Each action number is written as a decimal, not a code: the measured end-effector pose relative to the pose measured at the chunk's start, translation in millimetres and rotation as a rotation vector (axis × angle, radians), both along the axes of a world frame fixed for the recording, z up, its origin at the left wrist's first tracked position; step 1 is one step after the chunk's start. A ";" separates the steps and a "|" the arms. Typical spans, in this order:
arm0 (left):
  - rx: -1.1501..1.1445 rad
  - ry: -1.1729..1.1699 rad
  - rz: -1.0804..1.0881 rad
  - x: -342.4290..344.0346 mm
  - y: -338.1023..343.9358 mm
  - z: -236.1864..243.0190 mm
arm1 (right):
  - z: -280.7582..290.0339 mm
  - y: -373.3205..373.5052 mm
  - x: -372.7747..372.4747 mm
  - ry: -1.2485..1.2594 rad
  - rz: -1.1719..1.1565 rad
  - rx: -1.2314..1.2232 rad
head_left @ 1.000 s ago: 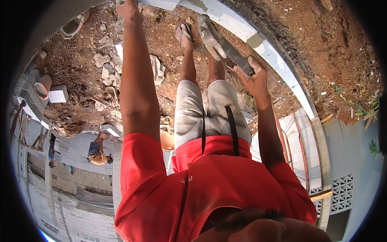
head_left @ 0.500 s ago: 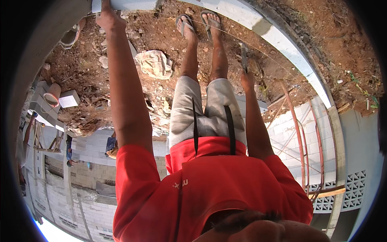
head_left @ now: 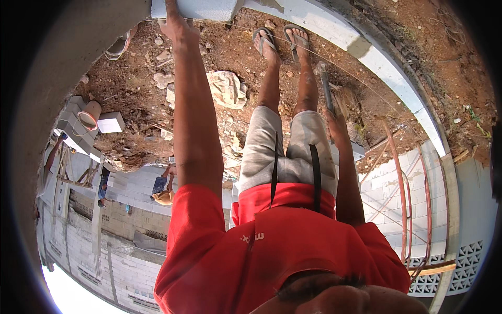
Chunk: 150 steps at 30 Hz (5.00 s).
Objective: The person scoops mortar from a bucket with a trowel and spreads it along a low wall. They place white blocks onto the mortar bed, tap them into position, and continue adding mortar and blocks along the wall.
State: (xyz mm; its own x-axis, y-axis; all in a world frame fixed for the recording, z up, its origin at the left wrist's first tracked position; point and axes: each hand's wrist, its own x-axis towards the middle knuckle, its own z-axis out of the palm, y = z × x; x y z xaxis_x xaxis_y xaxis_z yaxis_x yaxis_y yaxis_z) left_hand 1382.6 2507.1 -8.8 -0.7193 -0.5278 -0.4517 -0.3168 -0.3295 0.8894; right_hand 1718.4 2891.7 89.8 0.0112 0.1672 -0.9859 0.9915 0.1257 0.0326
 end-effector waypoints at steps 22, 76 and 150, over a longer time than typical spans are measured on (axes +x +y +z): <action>-0.126 -0.077 0.151 -9.2 14.2 -9.6 | -13.0 -221.6 -214.7 0.184 -1.028 -0.383; -0.014 -0.758 0.333 406.8 -15.0 8.9 | -4.3 40.5 -147.2 0.073 0.858 -0.090; -1.330 -0.239 -2.564 -212.8 26.6 24.7 | -39.9 -530.8 -187.3 0.795 -0.420 0.808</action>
